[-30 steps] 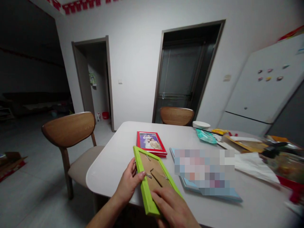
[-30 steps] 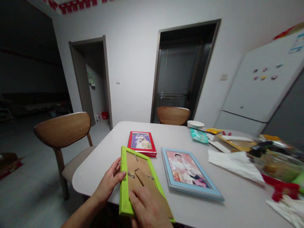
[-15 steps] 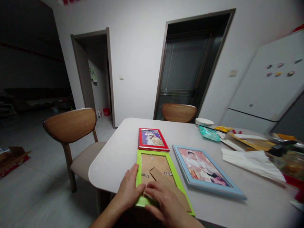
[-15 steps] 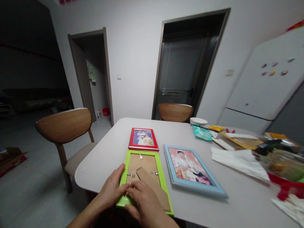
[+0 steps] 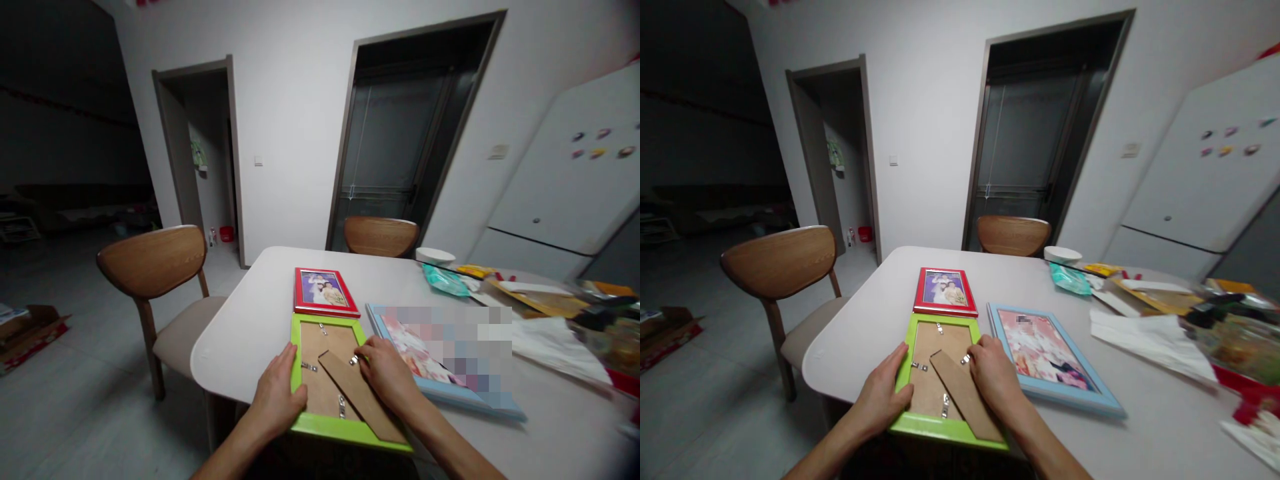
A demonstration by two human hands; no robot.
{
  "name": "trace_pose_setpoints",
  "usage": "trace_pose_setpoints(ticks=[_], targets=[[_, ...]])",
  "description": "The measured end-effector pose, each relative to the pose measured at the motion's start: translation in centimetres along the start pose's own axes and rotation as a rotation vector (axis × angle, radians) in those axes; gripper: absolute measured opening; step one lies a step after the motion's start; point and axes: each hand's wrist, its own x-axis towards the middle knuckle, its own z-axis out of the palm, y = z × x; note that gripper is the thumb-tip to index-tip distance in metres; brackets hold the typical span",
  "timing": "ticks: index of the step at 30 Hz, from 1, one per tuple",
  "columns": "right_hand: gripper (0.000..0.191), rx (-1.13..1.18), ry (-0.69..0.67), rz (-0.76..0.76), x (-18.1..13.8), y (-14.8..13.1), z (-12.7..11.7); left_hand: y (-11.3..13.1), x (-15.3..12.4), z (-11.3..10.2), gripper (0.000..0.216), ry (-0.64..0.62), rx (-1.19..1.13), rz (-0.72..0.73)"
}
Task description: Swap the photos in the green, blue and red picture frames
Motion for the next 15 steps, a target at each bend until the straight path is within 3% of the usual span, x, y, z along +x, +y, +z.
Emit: trace_pose_setpoints(ticks=[4, 7, 11, 15], targets=[[0.025, 0.023, 0.024, -0.025, -0.4, -0.7, -0.2, 0.0, -0.1, 0.1, 0.063, 0.017, -0.019, -0.015], [0.027, 0.124, 0.044, -0.119, -0.6, -2.9, -0.1, 0.0, -0.3, 0.2, 0.062, 0.029, -0.018, -0.016], [0.024, 0.181, -0.042, -0.24, -0.2, -6.6, 0.4, -0.2, -0.3, 0.4, 0.06, 0.051, -0.012, -0.011], [0.021, 0.134, -0.076, -0.235, 0.8, -8.1, 1.0, -0.3, -0.2, 0.5, 0.06, 0.047, -0.009, -0.005]])
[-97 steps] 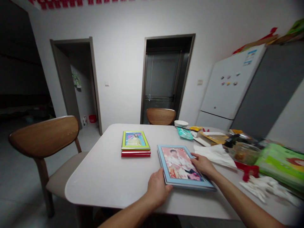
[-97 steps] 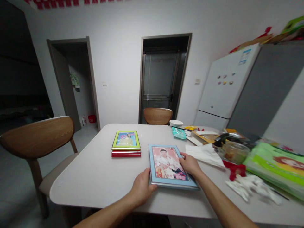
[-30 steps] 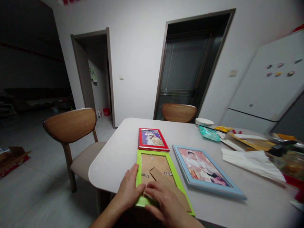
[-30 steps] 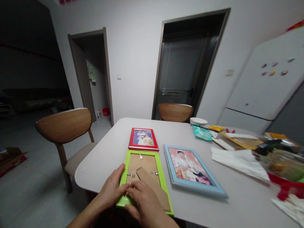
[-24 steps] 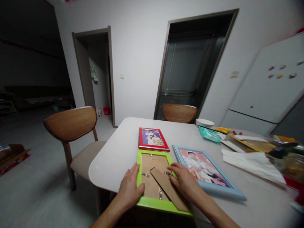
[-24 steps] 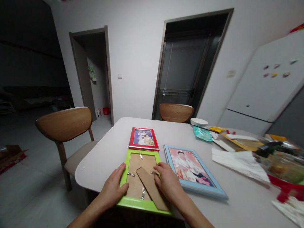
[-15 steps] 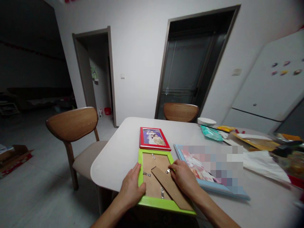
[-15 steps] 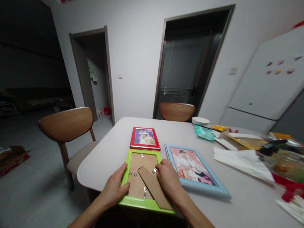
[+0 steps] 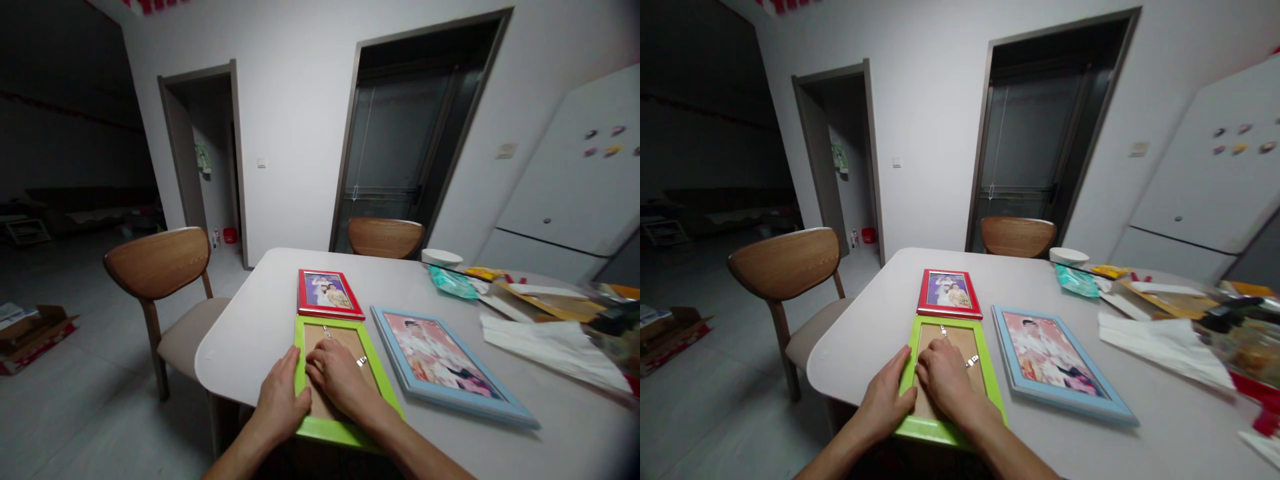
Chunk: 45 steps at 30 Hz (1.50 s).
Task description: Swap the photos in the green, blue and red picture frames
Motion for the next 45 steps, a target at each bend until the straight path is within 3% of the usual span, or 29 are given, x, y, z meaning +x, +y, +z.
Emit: trace_pose_setpoints(ticks=[12, 23, 34, 37, 42, 45], targets=[[0.02, 0.014, 0.096, 0.05, 1.1, 1.0, 1.2, -0.1, 0.1, 0.1, 0.061, -0.006, -0.001, 0.011], [0.026, -0.062, 0.135, 0.206, 3.3, 5.7, 1.0, 0.2, 0.1, -0.1, 0.062, -0.016, -0.01, -0.002], [0.029, -0.008, 0.092, 0.178, 3.1, 4.7, 0.6, 0.2, 0.1, -0.1, 0.061, -0.018, -0.01, -0.001], [0.037, 0.08, 0.025, 0.095, 1.4, 4.3, -1.2, 0.1, 0.1, -0.1, 0.061, -0.014, 0.0, 0.0], [0.029, 0.303, -0.311, -0.038, -3.0, 3.4, -4.4, 0.2, 0.0, -0.1, 0.06, -0.02, 0.014, -0.004], [0.019, 0.305, -0.334, -0.018, -4.3, 2.7, -4.5, 0.3, -0.1, 0.0, 0.06, -0.018, 0.01, -0.01]])
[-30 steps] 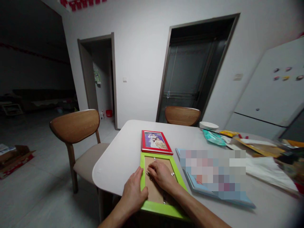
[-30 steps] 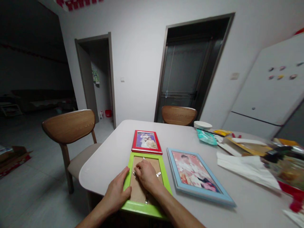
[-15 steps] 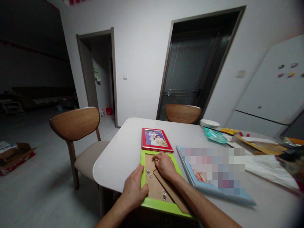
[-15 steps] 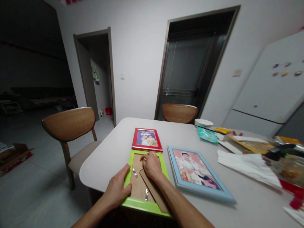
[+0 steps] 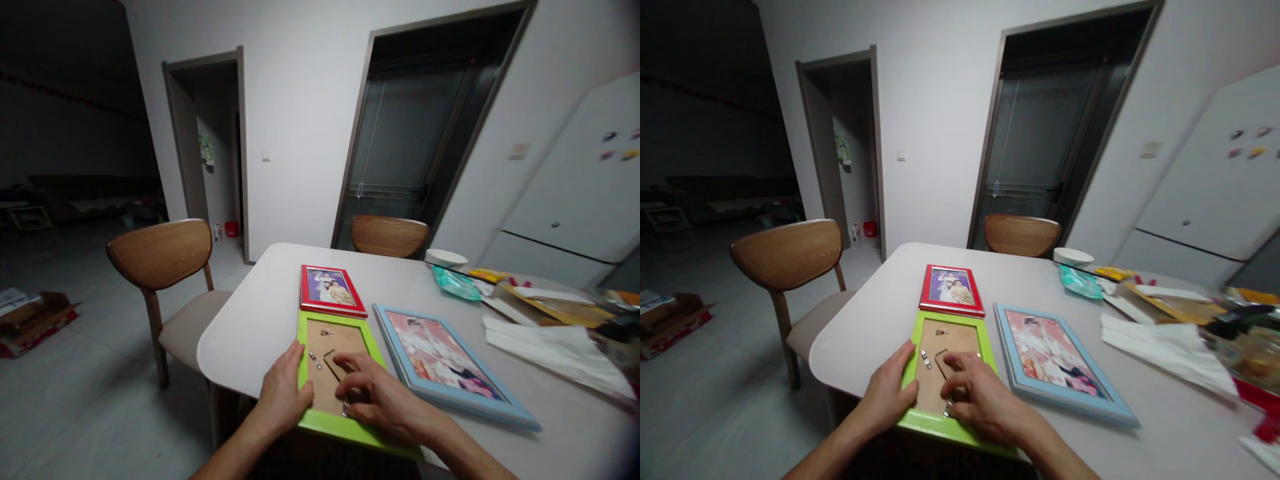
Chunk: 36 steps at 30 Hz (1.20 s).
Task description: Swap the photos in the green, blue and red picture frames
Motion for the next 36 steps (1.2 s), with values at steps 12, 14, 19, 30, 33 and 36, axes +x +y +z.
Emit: trace_pose_setpoints(ticks=[12, 14, 19, 30, 33, 36], targets=[[0.031, -0.095, 0.308, 0.083, 0.8, 1.1, 1.8, -0.1, 0.1, 0.0, 0.06, -0.004, 0.001, 0.01], [0.028, -0.12, 0.334, 0.093, 1.1, 1.0, 2.0, -0.2, 0.0, 0.1, 0.06, -0.002, -0.005, 0.001], [0.031, -0.095, 0.387, 0.13, 1.3, 0.8, 1.8, -0.1, -0.1, 0.0, 0.06, 0.001, -0.059, -0.03], [0.025, -0.064, 0.505, -0.071, 1.7, -3.0, -0.2, 1.5, 2.1, -2.7, 0.029, 0.079, -0.778, -0.209], [0.033, -0.107, 0.528, 0.041, 1.2, -1.2, -0.9, -0.6, 2.0, -4.2, 0.031, 0.099, -0.789, -0.25], [0.039, -0.227, 0.489, 0.237, 0.5, 1.7, -1.1, -3.4, 1.6, -5.8, 0.029, 0.124, -0.756, -0.3]])
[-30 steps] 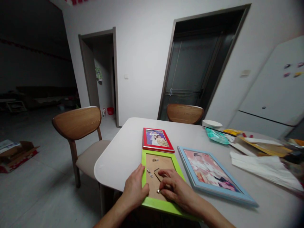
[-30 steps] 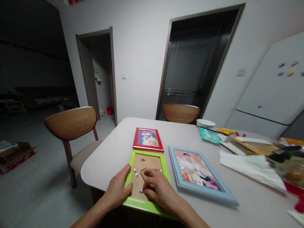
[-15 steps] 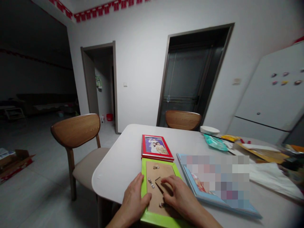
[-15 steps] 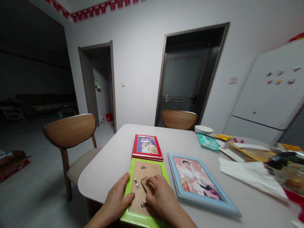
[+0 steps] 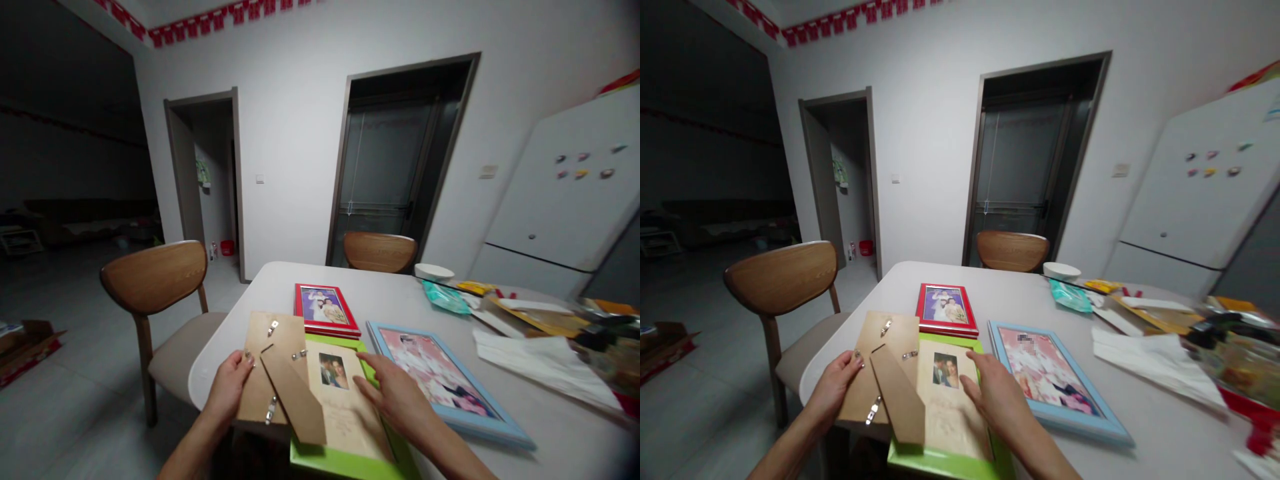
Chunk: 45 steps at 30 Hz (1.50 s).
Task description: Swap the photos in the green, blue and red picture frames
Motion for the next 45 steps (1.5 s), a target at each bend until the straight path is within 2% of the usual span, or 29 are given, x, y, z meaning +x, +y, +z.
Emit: trace_pose_setpoints(ticks=[2, 5, 8, 11, 15, 17, 19, 22, 24, 26, 29, 32, 34, 36, 40, 42, 45], targets=[[0.041, -0.096, -0.037, 0.062, -0.2, 1.5, 0.5, -0.6, 0.3, -1.7, 0.028, 0.018, 0.045, -0.017], [0.043, -0.178, -0.063, 0.109, -0.3, 2.2, 1.4, -1.2, 0.6, -3.2, 0.028, 0.017, 0.144, -0.025], [0.046, -0.192, -0.1, 0.135, 0.1, 2.1, 1.8, -1.4, 1.0, -3.9, 0.028, 0.033, 0.284, -0.012], [0.05, -0.182, -0.144, 0.148, 0.5, 2.0, 1.6, -1.2, 1.3, -4.6, 0.036, 0.105, 0.46, 0.006], [0.057, -0.115, -0.097, 0.195, 0.8, 2.3, 0.9, -0.5, 1.2, -4.5, 0.045, 0.204, 0.651, 0.061], [0.059, 0.009, -0.052, 0.262, 0.8, 2.1, 0.2, 0.1, 0.4, -3.3, 0.047, 0.221, 0.694, 0.107], [0.061, 0.248, -0.055, 0.364, 0.8, 1.6, -0.7, 0.7, -0.8, -1.1, 0.046, 0.179, 0.705, 0.166], [0.064, 0.711, -0.092, 0.488, 0.6, 0.0, -2.1, 1.6, -3.0, 3.3, 0.048, -0.061, 0.646, 0.303], [0.067, 0.891, -0.062, 0.506, 0.4, -1.3, -2.9, 2.1, -4.3, 6.2, 0.056, -0.232, 0.613, 0.366], [0.068, 0.904, -0.016, 0.486, 0.2, -2.2, -3.4, 2.6, -5.2, 8.4, 0.057, -0.32, 0.604, 0.435], [0.069, 0.84, 0.012, 0.446, 0.0, -2.8, -3.8, 3.6, -5.6, 10.2, 0.054, -0.339, 0.625, 0.579], [0.068, 0.917, -0.016, 0.418, 0.1, -2.5, -3.7, 4.4, -5.8, 10.5, 0.048, -0.346, 0.637, 0.717], [0.068, 0.97, -0.043, 0.391, 0.3, -1.8, -3.5, 4.6, -5.7, 10.0, 0.048, -0.278, 0.608, 0.741], [0.067, 0.898, -0.076, 0.367, 0.5, -0.8, -3.1, 4.5, -5.4, 9.0, 0.05, -0.134, 0.552, 0.695], [0.058, 0.368, -0.088, 0.302, 0.9, 1.7, -1.7, 3.8, -4.5, 5.8, 0.054, 0.132, 0.409, 0.468], [0.053, 0.146, -0.049, 0.245, 1.0, 2.6, -0.8, 3.1, -4.3, 4.3, 0.052, 0.168, 0.394, 0.366], [0.049, -0.001, -0.015, 0.176, 0.9, 3.4, 0.8, 1.7, -4.4, 2.9, 0.045, 0.137, 0.487, 0.247]])
